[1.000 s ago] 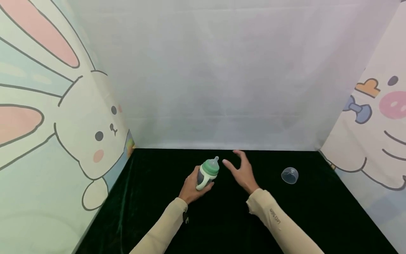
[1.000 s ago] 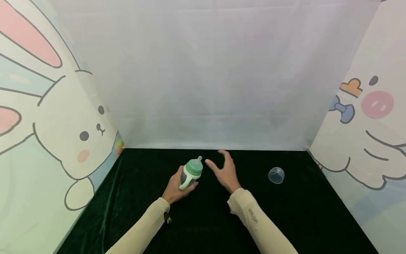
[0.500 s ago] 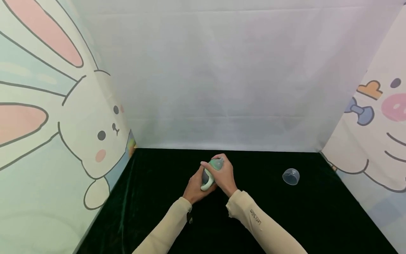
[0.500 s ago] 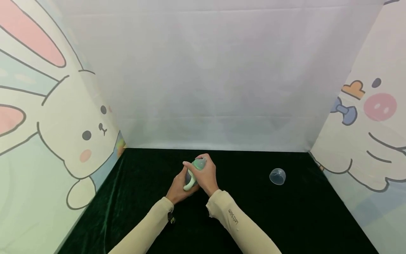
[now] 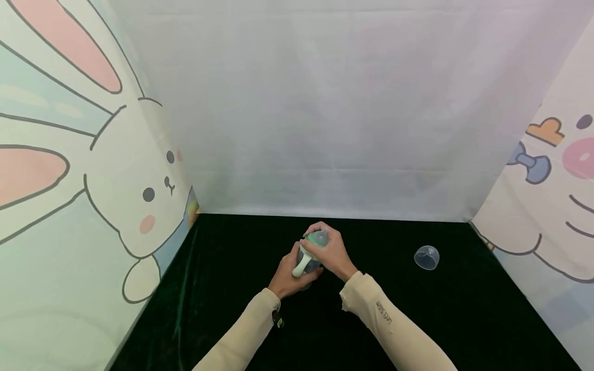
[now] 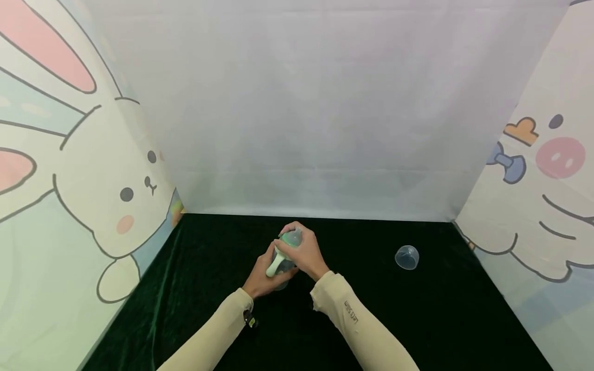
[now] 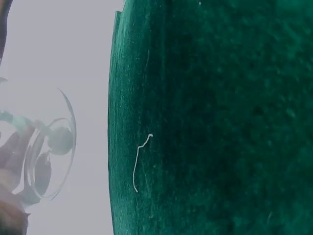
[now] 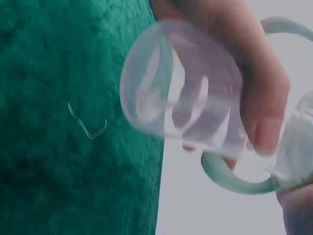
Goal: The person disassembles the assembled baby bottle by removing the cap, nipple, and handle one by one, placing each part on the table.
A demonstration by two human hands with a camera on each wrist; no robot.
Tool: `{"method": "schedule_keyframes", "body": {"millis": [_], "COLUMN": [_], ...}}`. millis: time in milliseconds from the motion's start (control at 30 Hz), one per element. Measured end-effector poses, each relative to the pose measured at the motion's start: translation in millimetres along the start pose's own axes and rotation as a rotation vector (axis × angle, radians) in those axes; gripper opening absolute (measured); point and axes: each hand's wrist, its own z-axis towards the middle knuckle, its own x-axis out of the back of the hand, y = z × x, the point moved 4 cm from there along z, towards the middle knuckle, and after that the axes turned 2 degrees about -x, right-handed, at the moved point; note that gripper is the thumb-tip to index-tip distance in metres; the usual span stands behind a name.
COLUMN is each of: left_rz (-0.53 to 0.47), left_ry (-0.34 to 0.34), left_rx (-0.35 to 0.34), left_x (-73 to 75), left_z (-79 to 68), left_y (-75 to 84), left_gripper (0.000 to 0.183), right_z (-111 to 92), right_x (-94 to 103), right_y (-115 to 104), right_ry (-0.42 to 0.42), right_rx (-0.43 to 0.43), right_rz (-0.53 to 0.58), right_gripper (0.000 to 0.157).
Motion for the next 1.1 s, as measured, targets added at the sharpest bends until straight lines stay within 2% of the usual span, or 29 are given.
{"method": "schedule_keyframes", "body": {"millis": [100,200,300,533,800,1100], "left_rz": [0.013,0.032,0.044,0.021,0.009,0.03], "left_ry": [0.011,0.026,0.05,0.069,0.034,0.027], "left_rx": [-0.007,-0.012,-0.004,-0.005,-0.005,0.013], "left_x": [2.2,4.5,7.2,7.2,2.1,3.5], "left_z": [1.2,3.0,3.9,5.4,7.2,6.4], "left_y": [1.2,1.2,-0.2,-0.5,0.9,-0.8], "left_gripper": [0.062,0.062,0.063,0.066,0.063,0.063], "right_z": [-2,-6,-10,-10,-7,-3], "right_x": [6.3,14.2,18.8,14.9,4.6,13.5], "right_y": [3,6,9,7,-2,-13], "right_ry": [-0.027,-0.011,0.008,-0.009,0.027,0.06], "right_rx": [-0.013,-0.022,-0.008,0.016,-0.074,-0.05], "right_rz": [-0.001,0.0,0.015,0.045,0.0,-0.03], "right_gripper": [0.031,0.045,0.051,0.053,0.052,0.042]}}
